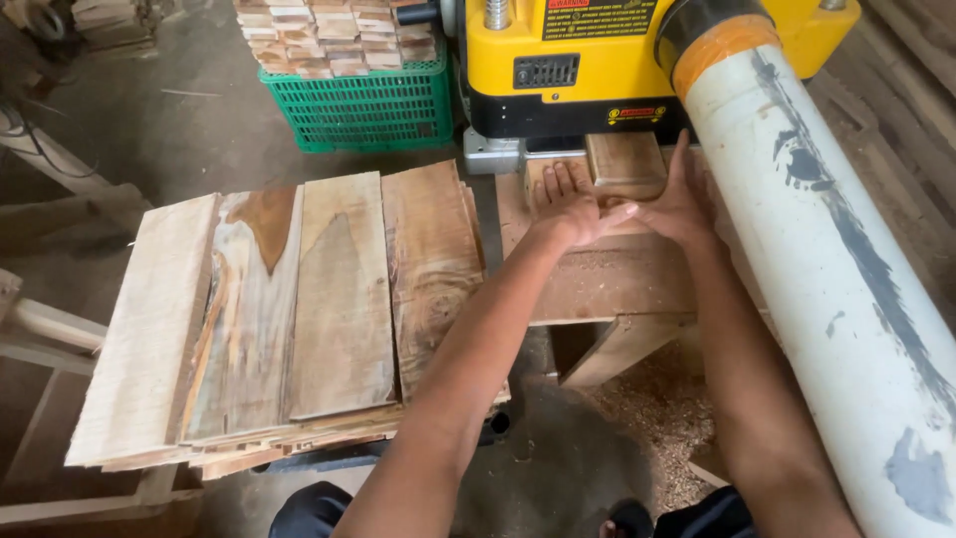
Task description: Feeding individual wooden boards into a thickness planer machine to smooth and level their surfaces.
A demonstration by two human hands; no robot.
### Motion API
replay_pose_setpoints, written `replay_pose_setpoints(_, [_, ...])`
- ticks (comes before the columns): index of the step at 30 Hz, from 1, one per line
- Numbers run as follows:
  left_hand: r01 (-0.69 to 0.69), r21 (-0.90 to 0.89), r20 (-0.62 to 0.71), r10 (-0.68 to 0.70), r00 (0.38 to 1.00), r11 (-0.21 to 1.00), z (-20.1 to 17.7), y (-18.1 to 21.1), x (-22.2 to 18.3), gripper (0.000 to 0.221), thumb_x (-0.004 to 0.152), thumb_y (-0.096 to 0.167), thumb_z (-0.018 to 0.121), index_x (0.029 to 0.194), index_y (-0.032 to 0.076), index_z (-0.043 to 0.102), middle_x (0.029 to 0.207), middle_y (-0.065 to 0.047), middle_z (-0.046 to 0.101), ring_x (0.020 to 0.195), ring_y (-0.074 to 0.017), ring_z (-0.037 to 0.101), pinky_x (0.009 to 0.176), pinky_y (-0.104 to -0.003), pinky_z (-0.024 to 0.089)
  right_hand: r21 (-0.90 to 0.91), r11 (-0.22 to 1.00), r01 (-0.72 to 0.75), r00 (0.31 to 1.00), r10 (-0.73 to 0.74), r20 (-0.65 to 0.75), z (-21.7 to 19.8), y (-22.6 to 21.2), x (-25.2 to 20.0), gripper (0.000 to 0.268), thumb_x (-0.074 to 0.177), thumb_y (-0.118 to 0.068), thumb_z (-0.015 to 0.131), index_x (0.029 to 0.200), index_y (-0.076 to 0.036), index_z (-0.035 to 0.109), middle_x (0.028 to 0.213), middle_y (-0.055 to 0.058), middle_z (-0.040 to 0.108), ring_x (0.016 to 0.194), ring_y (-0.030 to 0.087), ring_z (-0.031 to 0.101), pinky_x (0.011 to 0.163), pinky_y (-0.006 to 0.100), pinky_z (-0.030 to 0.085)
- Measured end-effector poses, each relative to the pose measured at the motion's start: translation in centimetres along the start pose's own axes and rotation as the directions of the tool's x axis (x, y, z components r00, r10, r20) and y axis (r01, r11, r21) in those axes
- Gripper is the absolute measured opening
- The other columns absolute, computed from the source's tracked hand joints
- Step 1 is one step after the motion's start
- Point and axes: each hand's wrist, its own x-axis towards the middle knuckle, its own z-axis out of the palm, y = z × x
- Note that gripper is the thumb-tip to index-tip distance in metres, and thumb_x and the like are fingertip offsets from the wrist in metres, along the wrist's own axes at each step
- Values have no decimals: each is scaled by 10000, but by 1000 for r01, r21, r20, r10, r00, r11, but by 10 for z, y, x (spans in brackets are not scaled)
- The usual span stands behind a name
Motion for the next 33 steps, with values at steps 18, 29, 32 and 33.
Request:
replay_pose_setpoints(18, [-120,-103,-196,98,976,987,28,-8,30,1275,826,806,553,1643,50,-69,1704,-277,-25,1572,-480,-20,1242,-676,-23,-200,958,203,976,-214,-30,31,17,-7,751,968,-436,466,1654,-412,161,1708,-50,253,1590,221,157,1295,491,41])
replay_pose_setpoints(29, [-15,57,-68,19,998,998,44,0,11,869,1029,495,356,1634,162,-172,1729,-181,-57,1584,-380,-116,1153,-768,-111,-89,972,217,969,-225,-104,44,30,-40,808,933,-453,597,1646,-403,220,1703,-10,283,1591,210,166,1300,498,47])
replay_pose_setpoints(32, [-20,54,-72,24,997,998,48,1,-1,835,1052,466,382,1654,150,-103,1736,-179,-15,1597,-368,-77,1174,-752,-84,-65,976,207,971,-213,-108,44,28,-56,824,908,-498,618,1636,-401,244,1704,-15,279,1592,192,166,1309,483,42])
replay_pose_setpoints(33, [-20,52,-65,23,998,998,54,-2,3,836,1047,493,364,1653,159,-105,1738,-167,-29,1597,-360,-85,1181,-742,-74,-36,974,226,964,-229,-134,42,26,-64,820,914,-475,638,1638,-376,265,1698,19,298,1589,221,180,1301,503,63])
